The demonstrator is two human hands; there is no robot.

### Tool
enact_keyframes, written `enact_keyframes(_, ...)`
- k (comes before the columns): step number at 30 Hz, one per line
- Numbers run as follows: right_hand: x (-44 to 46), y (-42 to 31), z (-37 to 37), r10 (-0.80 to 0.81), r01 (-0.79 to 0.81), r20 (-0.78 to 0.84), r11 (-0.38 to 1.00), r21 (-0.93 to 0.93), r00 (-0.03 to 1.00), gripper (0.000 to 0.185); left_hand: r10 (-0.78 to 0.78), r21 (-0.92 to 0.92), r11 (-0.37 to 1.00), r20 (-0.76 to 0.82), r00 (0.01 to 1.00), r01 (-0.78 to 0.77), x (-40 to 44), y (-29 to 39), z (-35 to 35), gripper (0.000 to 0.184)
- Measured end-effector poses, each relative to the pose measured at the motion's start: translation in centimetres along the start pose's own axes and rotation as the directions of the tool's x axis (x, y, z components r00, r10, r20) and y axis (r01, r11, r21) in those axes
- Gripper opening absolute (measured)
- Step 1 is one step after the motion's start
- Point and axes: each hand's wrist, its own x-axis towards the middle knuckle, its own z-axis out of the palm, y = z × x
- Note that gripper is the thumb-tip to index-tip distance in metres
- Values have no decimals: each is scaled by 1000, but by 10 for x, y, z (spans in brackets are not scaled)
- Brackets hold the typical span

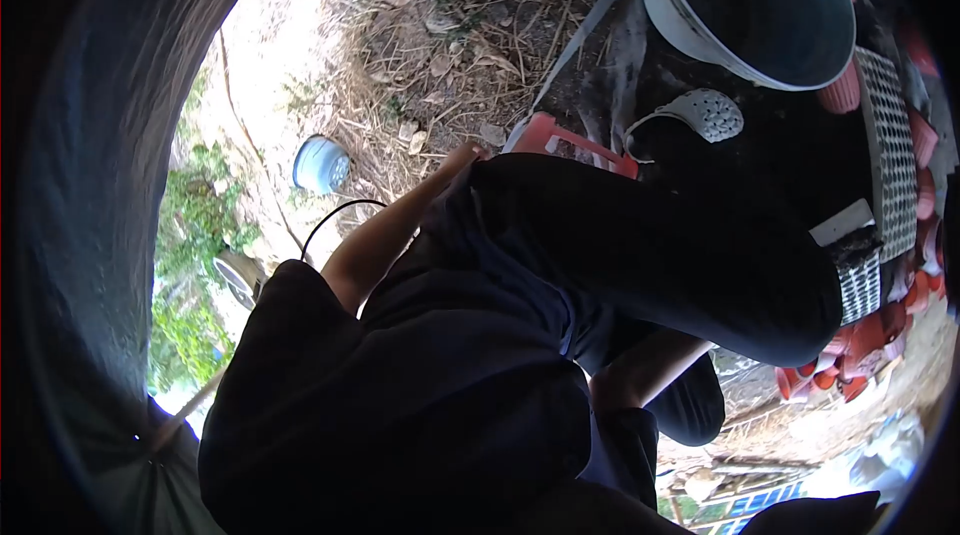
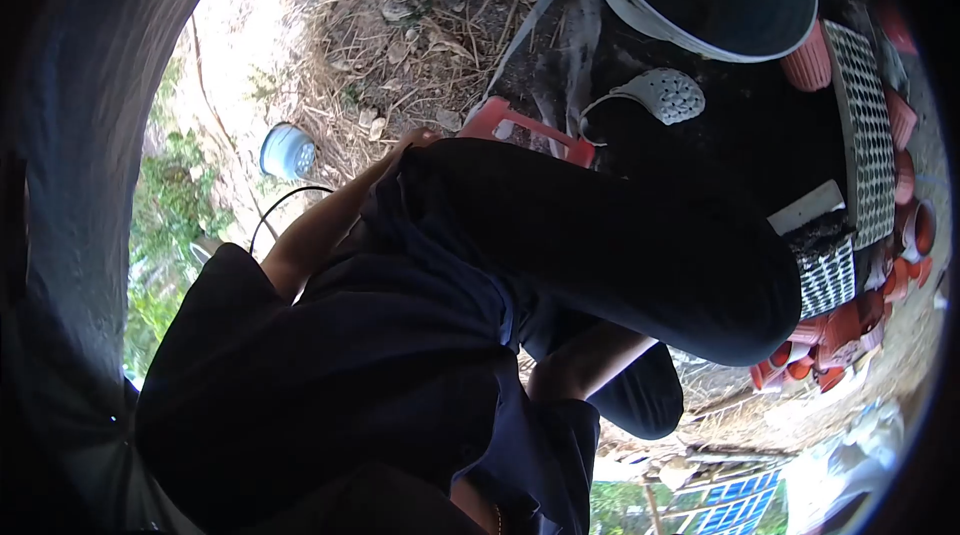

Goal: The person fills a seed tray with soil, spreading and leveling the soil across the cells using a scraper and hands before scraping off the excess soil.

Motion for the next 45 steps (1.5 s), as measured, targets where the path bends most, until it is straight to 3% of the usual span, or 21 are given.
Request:
enact_keyframes(8,56,-15,-21,-23,28,-38,992,123,999,99,-210,-540,837,-173,962,85,-3,-5,6,51)
enact_keyframes(12,90,36,-71,261,-224,-241,960,171,935,100,-58,-596,802,-140,988,-38,12,6,-7,55)
enact_keyframes(14,95,-2,-96,334,-330,-171,942,51,927,108,-1,-603,795,-100,995,-60,23,11,-15,57)
enact_keyframes(18,84,-21,-120,328,-302,-173,939,164,928,106,55,-610,791,5,998,-41,32,45,-36,61)
enact_keyframes(20,78,-19,-118,316,-271,-218,938,216,923,103,111,-528,845,20,994,-84,-84,171,-93,74)
enact_keyframes(21,78,-19,-120,343,-300,-200,929,218,918,102,415,-585,722,-60,908,-369,-140,242,-105,75)
enact_keyframes(22,77,-20,-122,365,-324,-177,920,221,914,100,565,-347,772,-9,825,-532,-178,274,-102,79)
enact_keyframes(23,74,-22,-124,364,-313,-185,915,256,913,99,680,-95,733,83,729,-673,-203,289,-94,85)
enact_keyframes(24,73,-25,-128,363,-305,-207,915,266,909,99,687,-73,727,108,719,-683,-207,290,-79,85)
enact_keyframes(25,72,-26,-129,360,-307,-193,916,257,913,99,798,203,581,46,601,-788,-205,285,-64,88)
enact_keyframes(26,71,-24,-130,368,-320,-179,915,247,913,100,896,461,374,44,442,-805,-201,281,-58,92)
enact_keyframes(27,71,-21,-127,361,-312,-190,918,243,913,100,900,465,332,104,423,-821,-196,279,-60,92)
enact_keyframes(29,70,-17,-125,365,-316,-196,918,240,910,101,809,332,513,122,575,-791,-188,279,-61,101)
enact_keyframes(32,68,-15,-117,360,-296,-223,915,273,906,99,834,467,430,122,539,-772,-189,283,-58,102)
enact_keyframes(36,72,-19,-106,417,-318,-347,897,309,840,85,965,654,-143,260,42,-743,-204,340,-35,83)
enact_keyframes(38,71,-23,-115,432,-320,-348,886,335,832,81,983,695,-164,175,-56,-701,-216,382,-13,70)
enact_keyframes(40,73,-26,-114,453,-317,-383,874,369,805,80,936,633,-353,247,-252,-689,-235,424,2,56)
enact_keyframes(41,77,-28,-106,458,-336,-447,883,327,768,74,896,413,-426,318,-311,-805,-261,439,20,44)
enact_keyframes(42,82,-30,-101,462,-387,-467,887,253,754,64,866,377,-466,381,-325,-800,-282,446,35,44)
enact_keyframes(43,78,-32,-108,473,-386,-454,880,276,755,62,630,101,-620,655,-417,-778,-301,446,49,40)
enact_keyframes(45,81,-37,-105,499,-425,-497,866,264,710,63,67,-350,-670,850,-522,-655,-335,435,89,37)
